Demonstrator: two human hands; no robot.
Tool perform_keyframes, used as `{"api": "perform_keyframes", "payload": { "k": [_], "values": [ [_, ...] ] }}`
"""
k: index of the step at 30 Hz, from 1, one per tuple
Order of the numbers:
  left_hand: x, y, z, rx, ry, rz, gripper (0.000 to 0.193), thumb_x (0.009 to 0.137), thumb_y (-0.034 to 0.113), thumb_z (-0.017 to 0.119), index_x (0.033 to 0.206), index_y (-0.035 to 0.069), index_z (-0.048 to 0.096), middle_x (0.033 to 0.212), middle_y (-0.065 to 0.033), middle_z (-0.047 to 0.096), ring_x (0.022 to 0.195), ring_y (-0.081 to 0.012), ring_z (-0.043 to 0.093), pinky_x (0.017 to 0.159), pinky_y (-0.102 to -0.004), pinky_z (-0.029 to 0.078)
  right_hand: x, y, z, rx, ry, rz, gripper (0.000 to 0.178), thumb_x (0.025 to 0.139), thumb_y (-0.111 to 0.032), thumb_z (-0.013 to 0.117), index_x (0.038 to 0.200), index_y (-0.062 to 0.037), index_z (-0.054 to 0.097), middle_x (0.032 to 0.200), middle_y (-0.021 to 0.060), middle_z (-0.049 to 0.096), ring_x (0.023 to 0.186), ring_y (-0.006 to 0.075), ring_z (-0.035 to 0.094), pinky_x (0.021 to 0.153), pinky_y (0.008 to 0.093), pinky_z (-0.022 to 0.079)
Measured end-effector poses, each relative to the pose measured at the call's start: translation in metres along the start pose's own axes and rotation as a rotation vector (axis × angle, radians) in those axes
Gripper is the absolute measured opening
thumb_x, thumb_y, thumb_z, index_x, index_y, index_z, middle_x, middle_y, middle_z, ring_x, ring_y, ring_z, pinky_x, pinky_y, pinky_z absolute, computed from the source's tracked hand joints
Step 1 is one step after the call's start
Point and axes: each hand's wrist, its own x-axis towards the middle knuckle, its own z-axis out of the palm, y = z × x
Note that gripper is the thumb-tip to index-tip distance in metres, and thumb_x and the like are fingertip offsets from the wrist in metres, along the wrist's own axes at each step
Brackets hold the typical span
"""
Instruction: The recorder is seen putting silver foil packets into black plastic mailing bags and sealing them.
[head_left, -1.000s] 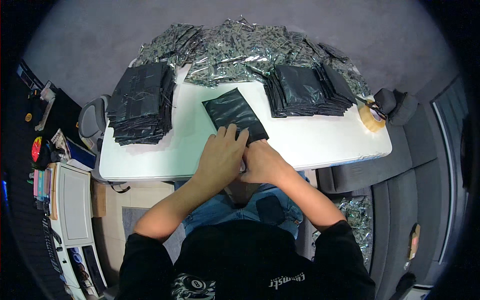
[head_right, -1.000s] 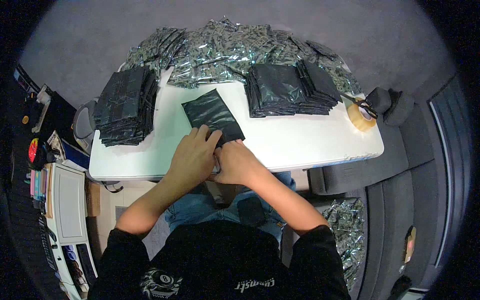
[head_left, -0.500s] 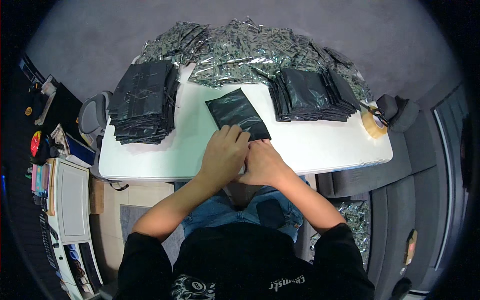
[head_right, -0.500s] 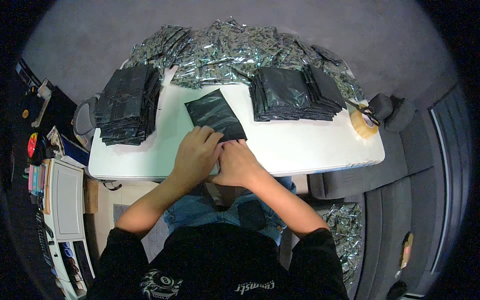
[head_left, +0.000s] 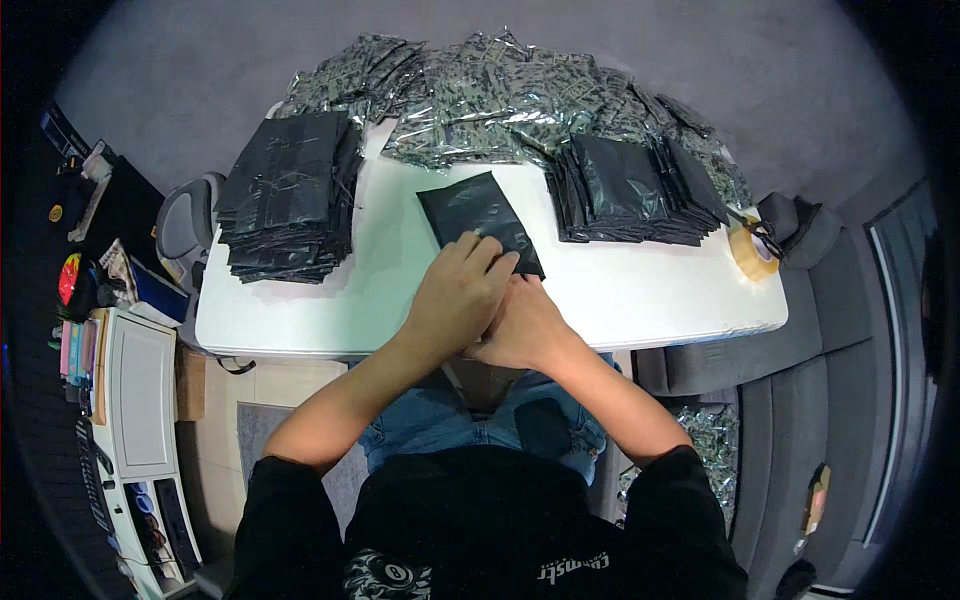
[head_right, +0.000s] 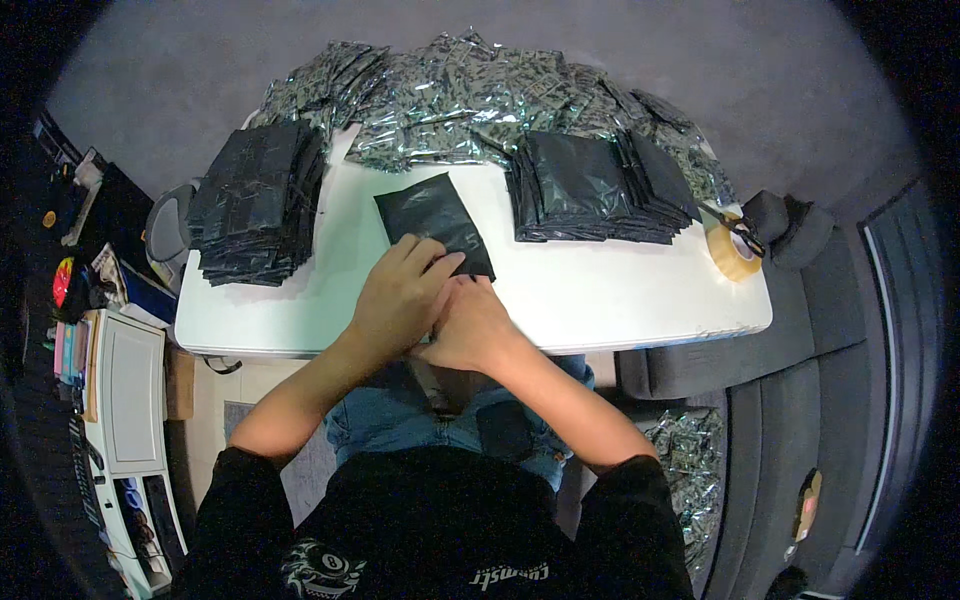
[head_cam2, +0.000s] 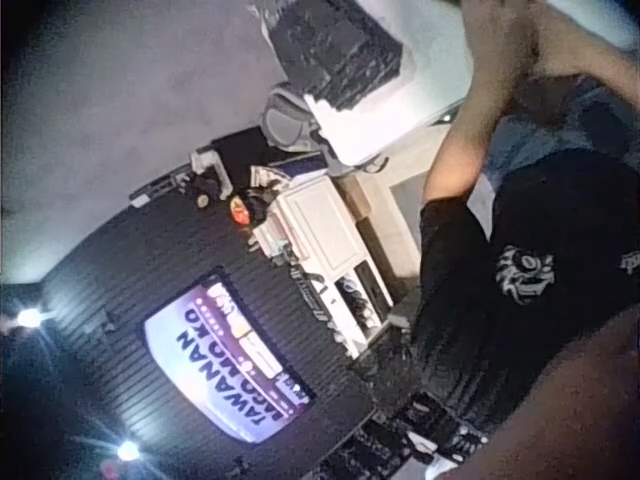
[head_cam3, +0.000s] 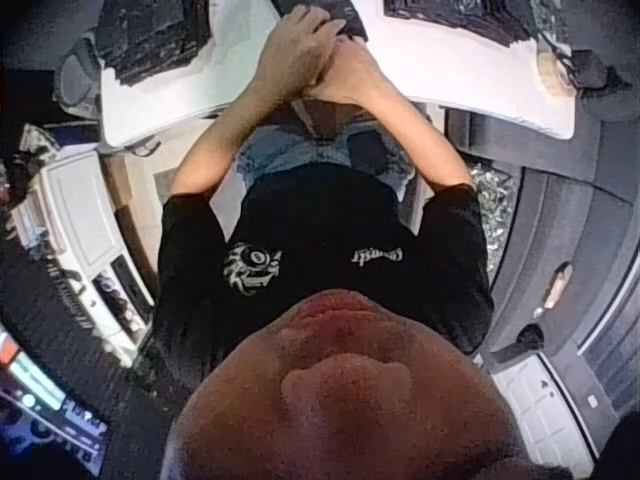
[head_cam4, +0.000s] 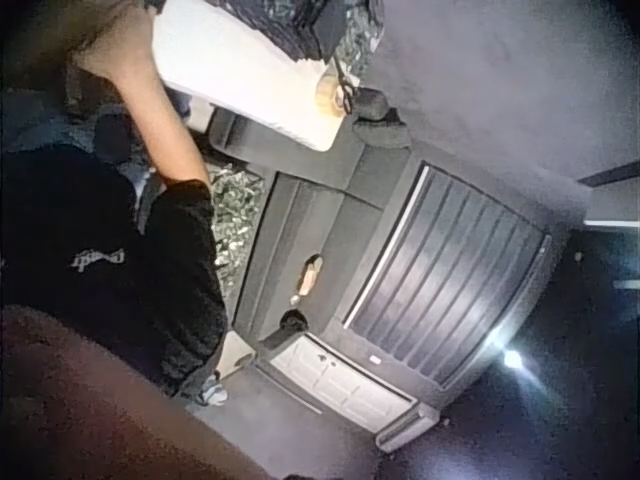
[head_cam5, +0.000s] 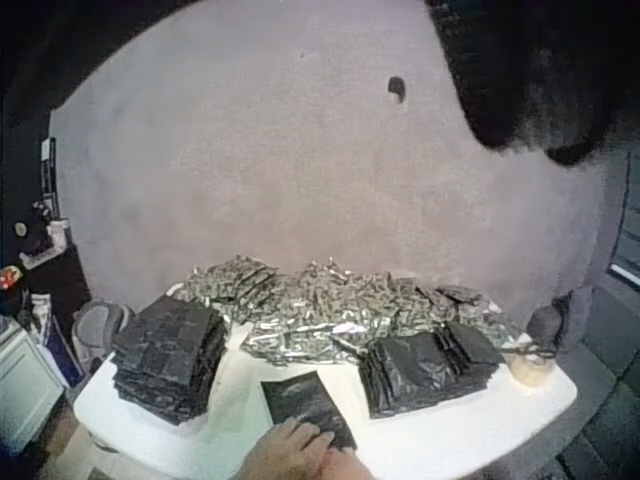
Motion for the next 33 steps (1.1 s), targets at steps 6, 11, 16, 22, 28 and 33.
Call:
{"api": "perform_keyframes", "payload": {
  "k": [6,11,16,22,28,33],
  "values": [
    [-0.003,-0.004,0.006,-0.019,-0.156,0.095,0.027,0.085,0.008,0.074,0.109,-0.003,0.078,0.102,-0.0103,0.066,0.095,-0.0290,0.064,0.083,-0.0382,0.057,0.004,-0.001,0.002,0.089,-0.111,0.067,0.051,0.076,-0.050,0.088,0.106,-0.0102,0.079,0.098,0.0166,0.080,0.094,0.0416,0.076,0.081,0.0535,0.062],
    [-0.004,-0.007,0.006,-0.026,-0.117,0.103,0.028,0.084,0.008,0.074,0.110,-0.003,0.079,0.099,-0.0092,0.063,0.093,-0.0285,0.064,0.081,-0.0384,0.057,0.007,-0.001,0.003,0.087,-0.103,0.051,0.050,0.077,-0.052,0.086,0.106,-0.0115,0.080,0.094,0.0167,0.080,0.088,0.0420,0.077,0.077,0.0522,0.062],
    [-0.003,-0.008,0.003,0.011,-0.013,0.007,0.028,0.084,0.008,0.075,0.111,0.001,0.080,0.098,-0.0083,0.063,0.091,-0.0283,0.064,0.079,-0.0391,0.058,0.011,-0.005,-0.002,0.093,-0.088,0.073,0.050,0.080,-0.054,0.082,0.106,-0.0112,0.080,0.095,0.0164,0.080,0.088,0.0407,0.077,0.078,0.0513,0.062],
    [0.000,-0.013,0.000,-0.071,-0.078,0.090,0.030,0.086,0.008,0.076,0.115,0.002,0.080,0.094,-0.0076,0.061,0.089,-0.0271,0.065,0.075,-0.0406,0.058,0.016,-0.006,-0.001,0.049,-0.100,0.052,0.050,0.082,-0.051,0.081,0.110,-0.0094,0.079,0.100,0.0179,0.079,0.092,0.0404,0.077,0.079,0.0507,0.062],
    [0.003,-0.016,-0.008,-0.084,-0.122,0.108,0.030,0.085,0.009,0.074,0.113,0.000,0.077,0.099,-0.0091,0.061,0.094,-0.0283,0.065,0.078,-0.0401,0.058,0.030,-0.003,0.004,-0.055,-0.215,0.065,0.050,0.085,-0.048,0.080,0.118,-0.0102,0.077,0.113,0.0199,0.078,0.105,0.0412,0.075,0.087,0.0541,0.062],
    [0.002,-0.017,-0.001,-0.124,-0.129,0.162,0.030,0.089,0.010,0.076,0.118,0.005,0.078,0.097,-0.0081,0.060,0.091,-0.0287,0.065,0.075,-0.0409,0.058,0.023,0.028,0.049,-0.005,0.002,-0.108,0.050,0.090,-0.047,0.076,0.126,-0.0128,0.075,0.123,0.0203,0.077,0.113,0.0395,0.074,0.092,0.0531,0.061]
  ]
}}
